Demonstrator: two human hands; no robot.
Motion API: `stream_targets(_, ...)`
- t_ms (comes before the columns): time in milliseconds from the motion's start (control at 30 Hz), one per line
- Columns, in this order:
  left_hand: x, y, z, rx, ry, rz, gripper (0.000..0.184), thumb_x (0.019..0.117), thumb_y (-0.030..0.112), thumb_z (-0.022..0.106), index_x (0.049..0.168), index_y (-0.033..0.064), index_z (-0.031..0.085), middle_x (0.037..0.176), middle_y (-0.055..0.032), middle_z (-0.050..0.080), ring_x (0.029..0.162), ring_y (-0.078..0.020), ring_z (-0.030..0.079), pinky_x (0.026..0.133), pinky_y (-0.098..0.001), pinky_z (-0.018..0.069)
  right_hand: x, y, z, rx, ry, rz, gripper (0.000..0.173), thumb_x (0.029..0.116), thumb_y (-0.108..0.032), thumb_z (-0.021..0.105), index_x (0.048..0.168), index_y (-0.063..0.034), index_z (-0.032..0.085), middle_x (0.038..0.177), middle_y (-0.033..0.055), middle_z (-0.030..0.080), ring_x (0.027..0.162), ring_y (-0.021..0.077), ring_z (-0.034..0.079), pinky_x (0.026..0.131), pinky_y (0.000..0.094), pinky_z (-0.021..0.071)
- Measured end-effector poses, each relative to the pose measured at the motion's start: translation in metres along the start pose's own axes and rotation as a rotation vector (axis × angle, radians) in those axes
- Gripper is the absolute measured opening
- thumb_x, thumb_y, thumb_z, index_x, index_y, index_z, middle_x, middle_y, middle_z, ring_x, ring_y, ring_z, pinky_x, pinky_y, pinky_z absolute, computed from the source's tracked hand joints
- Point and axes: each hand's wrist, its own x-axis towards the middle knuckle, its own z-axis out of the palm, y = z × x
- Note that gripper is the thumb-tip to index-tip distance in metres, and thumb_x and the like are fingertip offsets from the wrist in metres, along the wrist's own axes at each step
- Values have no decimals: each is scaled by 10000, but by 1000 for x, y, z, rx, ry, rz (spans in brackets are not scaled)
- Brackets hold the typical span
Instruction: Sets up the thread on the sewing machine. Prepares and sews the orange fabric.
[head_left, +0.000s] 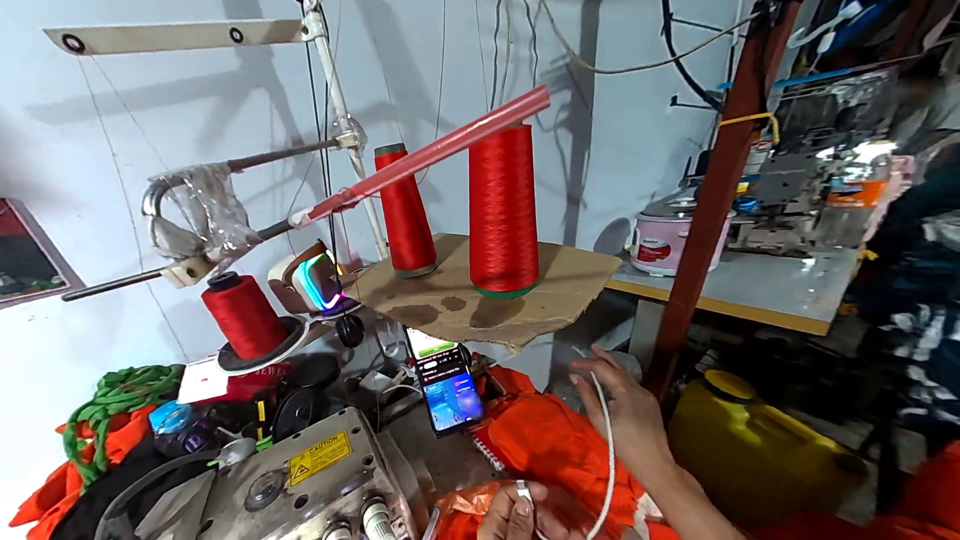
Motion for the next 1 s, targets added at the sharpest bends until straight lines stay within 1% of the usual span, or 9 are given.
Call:
stream_targets(67,3,4,2,70,35,-8,266,1094,35,308,1171,-14,558,800,-30,723,765,-136,727,768,-322,614,-5,15,-10,-103,-258,129,229,982,-85,609,1157,2,729,1182,229,715,1182,489,636,949,652,506)
stream_targets(100,4,5,3,106,48,-15,249,1092,28,328,1170,-21,559,813,-34,728,766,-129,722,759,-313,609,-5,18,-17,-155,-469,240,294,1008,-66,573,1277,-13,680,1199,236,697,1153,472,643,966,649,490)
stream_targets(200,2,7,7,174,34,-58,231,1083,24,367,1146,-20,585,846,-42,738,790,-133,720,739,-318,601,-8,19,-30,-328,-970,421,603,1021,-112,555,1593,-164,375,1294,270,648,1200,487,616,1030,653,441)
stream_targets(300,1,4,9,90,15,-78,235,1080,2,363,1126,-36,590,874,-70,735,816,-169,733,753,-343,622,-24,31,-41,-335,-910,386,671,976,-53,592,1599,-153,367,1413,248,581,1276,477,568,1072,660,400)
stream_targets(433,8,8,10,-29,214,-83,240,1092,21,357,1150,-33,583,827,-83,729,749,-186,734,710,-347,626,-26,33,-56,-236,-715,347,627,920,121,525,1511,-86,501,1466,232,538,1326,458,530,1081,656,396)
stream_targets(533,17,11,7,-88,286,-66,238,1100,40,354,1146,-23,580,837,-101,725,765,-211,739,720,-363,630,-26,25,-58,-31,-534,291,389,1027,-32,524,1409,-39,596,1371,230,611,1252,413,601,1041,574,476)
stream_targets(700,30,23,4,-121,351,-19,192,1095,40,378,1122,-24,557,884,-116,710,796,-227,740,760,-376,636,-44,-13,-64,281,-428,270,299,1009,-208,568,1232,-59,699,1169,74,723,1065,133,699,912,305,581)
stream_targets(767,39,25,-3,-92,378,-25,175,1095,39,380,1103,-21,545,862,-110,701,771,-213,737,744,-362,638,-53,-19,-66,368,-437,285,297,998,-215,572,1202,-46,708,1145,68,729,1054,102,697,909,265,577)
stream_targets(1000,67,15,-10,-47,511,-14,188,1089,21,353,1143,-50,518,739,-95,599,592,-169,640,595,-304,590,-37,-53,-30,542,-589,450,306,1058,-163,519,1287,-2,643,1235,131,681,1126,185,673,965,354,557)
